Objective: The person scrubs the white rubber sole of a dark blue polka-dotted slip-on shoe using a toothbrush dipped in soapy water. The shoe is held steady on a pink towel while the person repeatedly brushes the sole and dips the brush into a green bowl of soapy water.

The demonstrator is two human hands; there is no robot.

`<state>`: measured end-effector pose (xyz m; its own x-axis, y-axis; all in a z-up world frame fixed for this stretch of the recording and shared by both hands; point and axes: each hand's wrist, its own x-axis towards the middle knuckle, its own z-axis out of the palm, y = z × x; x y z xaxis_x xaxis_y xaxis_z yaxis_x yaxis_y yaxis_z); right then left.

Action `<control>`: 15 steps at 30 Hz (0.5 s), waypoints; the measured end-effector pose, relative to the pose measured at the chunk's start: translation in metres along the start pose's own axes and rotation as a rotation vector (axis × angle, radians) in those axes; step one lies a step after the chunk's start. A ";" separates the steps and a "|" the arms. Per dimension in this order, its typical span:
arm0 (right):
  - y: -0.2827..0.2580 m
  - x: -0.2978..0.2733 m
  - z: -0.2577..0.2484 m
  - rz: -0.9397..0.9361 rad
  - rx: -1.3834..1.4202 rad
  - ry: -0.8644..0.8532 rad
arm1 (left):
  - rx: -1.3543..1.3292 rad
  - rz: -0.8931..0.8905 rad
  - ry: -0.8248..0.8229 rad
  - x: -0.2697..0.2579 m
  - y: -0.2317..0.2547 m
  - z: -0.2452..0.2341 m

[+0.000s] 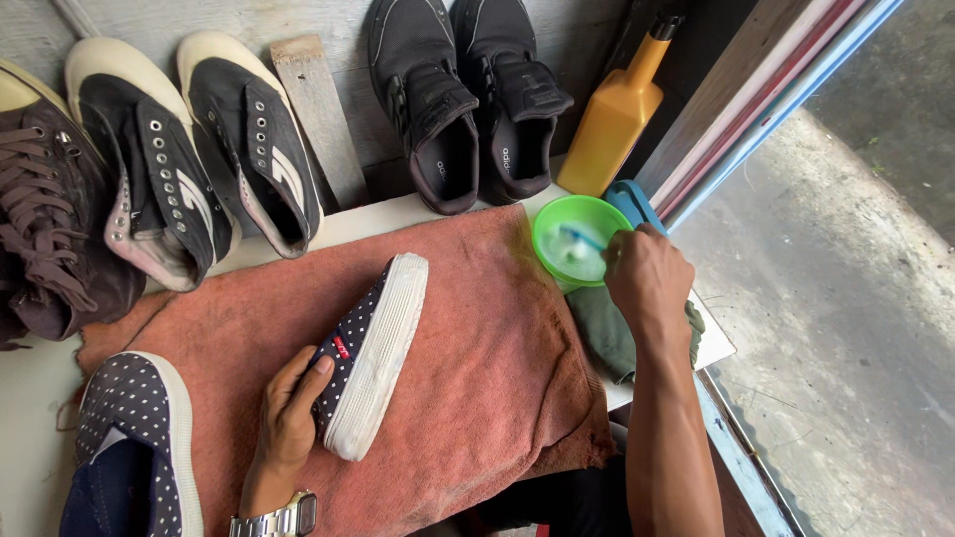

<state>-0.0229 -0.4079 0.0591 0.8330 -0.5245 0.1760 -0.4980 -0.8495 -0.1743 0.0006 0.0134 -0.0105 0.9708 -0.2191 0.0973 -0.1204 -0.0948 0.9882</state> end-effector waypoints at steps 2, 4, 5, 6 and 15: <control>0.004 0.002 0.008 -0.017 -0.017 0.034 | 0.011 -0.074 0.041 0.003 -0.015 -0.002; 0.004 0.000 0.009 -0.037 -0.030 0.068 | 0.025 -0.147 0.085 0.003 -0.019 -0.003; 0.003 -0.003 0.006 -0.048 -0.039 0.012 | 0.009 -0.096 0.060 0.002 -0.015 -0.003; 0.001 -0.004 0.003 -0.062 -0.050 -0.042 | -0.009 -0.044 0.036 0.002 -0.011 -0.002; 0.006 -0.007 0.005 -0.084 -0.101 0.231 | -0.034 0.032 -0.009 0.000 0.003 0.002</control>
<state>-0.0311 -0.4094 0.0523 0.8007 -0.4417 0.4047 -0.4610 -0.8857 -0.0547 -0.0001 0.0110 -0.0077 0.9647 -0.2303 0.1279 -0.1441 -0.0548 0.9880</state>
